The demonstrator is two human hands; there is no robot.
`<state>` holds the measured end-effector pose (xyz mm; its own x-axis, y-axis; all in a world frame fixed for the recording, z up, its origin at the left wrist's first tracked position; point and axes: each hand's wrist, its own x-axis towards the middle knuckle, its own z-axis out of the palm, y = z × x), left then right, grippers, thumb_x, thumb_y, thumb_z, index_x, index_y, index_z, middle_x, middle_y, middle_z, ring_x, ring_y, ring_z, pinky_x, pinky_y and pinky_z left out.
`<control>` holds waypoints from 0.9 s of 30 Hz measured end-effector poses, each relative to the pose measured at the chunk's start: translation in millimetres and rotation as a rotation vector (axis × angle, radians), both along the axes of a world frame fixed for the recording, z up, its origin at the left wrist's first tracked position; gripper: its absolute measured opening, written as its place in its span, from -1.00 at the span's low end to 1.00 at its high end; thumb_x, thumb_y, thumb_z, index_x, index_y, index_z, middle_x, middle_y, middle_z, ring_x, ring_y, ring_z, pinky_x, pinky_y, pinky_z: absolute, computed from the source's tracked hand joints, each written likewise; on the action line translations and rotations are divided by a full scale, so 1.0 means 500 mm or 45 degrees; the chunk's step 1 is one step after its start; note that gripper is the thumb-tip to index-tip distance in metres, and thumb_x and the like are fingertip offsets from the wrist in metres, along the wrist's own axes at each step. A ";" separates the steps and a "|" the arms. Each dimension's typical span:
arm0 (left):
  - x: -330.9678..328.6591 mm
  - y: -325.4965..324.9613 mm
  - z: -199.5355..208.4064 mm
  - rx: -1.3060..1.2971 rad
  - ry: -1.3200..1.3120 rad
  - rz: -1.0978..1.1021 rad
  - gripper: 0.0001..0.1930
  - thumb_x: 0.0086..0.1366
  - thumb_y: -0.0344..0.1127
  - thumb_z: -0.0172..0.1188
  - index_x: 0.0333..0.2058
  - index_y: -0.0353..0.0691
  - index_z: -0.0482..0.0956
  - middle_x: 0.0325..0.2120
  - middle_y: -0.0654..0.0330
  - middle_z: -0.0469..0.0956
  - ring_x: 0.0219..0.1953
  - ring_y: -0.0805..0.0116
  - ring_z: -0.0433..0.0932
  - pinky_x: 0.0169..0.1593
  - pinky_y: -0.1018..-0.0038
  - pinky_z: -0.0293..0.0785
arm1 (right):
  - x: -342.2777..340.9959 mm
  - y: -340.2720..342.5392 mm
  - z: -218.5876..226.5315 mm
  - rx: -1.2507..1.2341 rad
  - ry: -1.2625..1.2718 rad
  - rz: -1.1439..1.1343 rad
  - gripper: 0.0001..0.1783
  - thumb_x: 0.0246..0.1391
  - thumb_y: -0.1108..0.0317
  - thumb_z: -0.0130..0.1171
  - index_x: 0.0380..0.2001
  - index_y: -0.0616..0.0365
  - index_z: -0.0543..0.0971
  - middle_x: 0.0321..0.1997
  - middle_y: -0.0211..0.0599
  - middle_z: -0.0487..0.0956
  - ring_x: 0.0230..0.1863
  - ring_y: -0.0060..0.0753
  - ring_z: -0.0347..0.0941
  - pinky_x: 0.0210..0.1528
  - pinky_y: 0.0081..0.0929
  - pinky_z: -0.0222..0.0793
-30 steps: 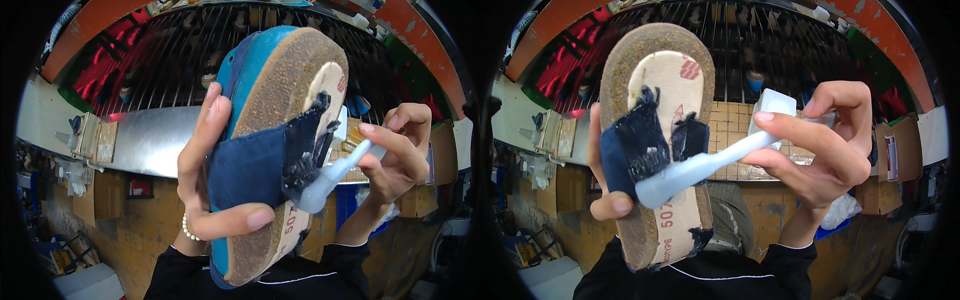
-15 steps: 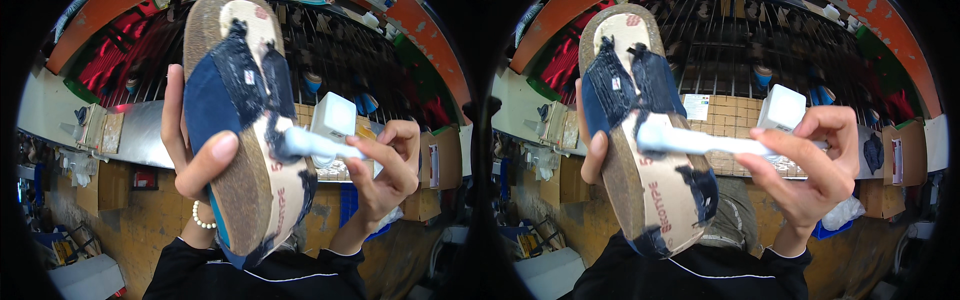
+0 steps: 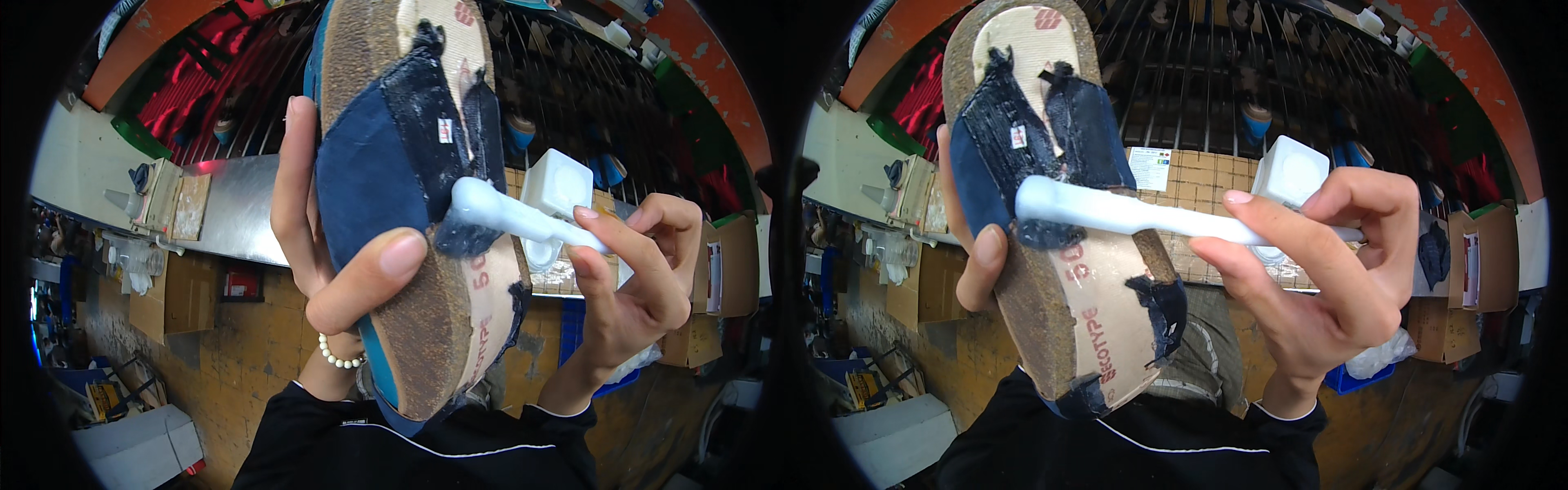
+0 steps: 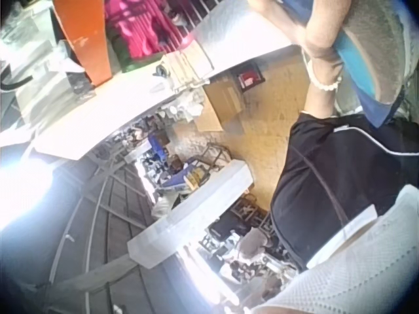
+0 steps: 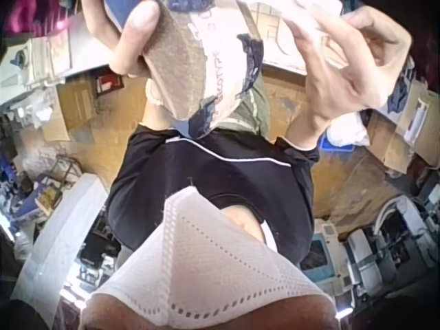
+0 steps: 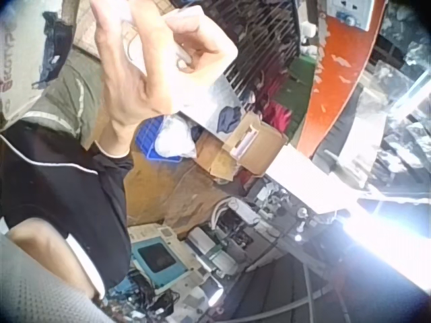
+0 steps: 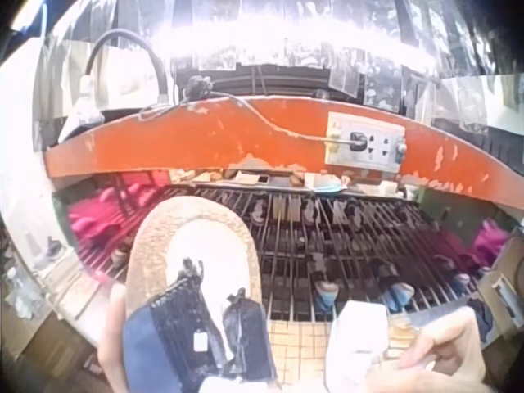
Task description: The person repeatedly applies a dark adhesive to the sole and strap of a blue sandal using a small brush. They rotate the sandal to cover different areas and dip the brush into a white container to reload adhesive throughout the process.
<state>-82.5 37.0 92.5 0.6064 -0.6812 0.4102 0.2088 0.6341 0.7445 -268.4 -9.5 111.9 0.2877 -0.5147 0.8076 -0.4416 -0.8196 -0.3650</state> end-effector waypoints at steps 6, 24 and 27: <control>-0.001 -0.008 -0.025 -0.017 -0.136 0.033 -0.05 -0.02 -0.19 0.07 0.38 -0.19 -0.12 0.26 -0.28 0.12 0.19 -0.12 0.35 0.24 0.03 0.33 | -0.002 -0.022 -0.006 -0.144 -0.034 0.011 -0.57 -0.25 0.16 0.50 -0.30 0.21 0.71 -0.21 -0.33 0.27 -0.28 -0.49 0.23 -0.26 -0.58 0.16; -0.002 0.005 0.039 0.069 0.046 -0.088 -0.06 -0.04 -0.29 0.31 0.32 -0.40 0.07 0.25 -0.15 0.23 0.24 0.15 0.31 0.34 0.27 0.17 | -0.035 -0.047 -0.069 0.103 -0.125 0.393 -0.47 -0.30 -0.06 0.49 -0.35 0.15 0.73 -0.21 -0.36 0.25 -0.31 -0.48 0.23 -0.30 -0.56 0.14; 0.012 -0.031 -0.008 -0.093 -0.101 0.058 -0.11 0.00 -0.27 0.33 0.30 -0.34 0.12 0.28 -0.15 0.18 0.26 0.12 0.29 0.35 0.26 0.18 | -0.027 -0.041 -0.080 0.118 -0.184 0.390 -0.48 -0.49 0.02 0.56 -0.36 0.04 0.75 -0.25 -0.41 0.24 -0.32 -0.52 0.21 -0.35 -0.61 0.12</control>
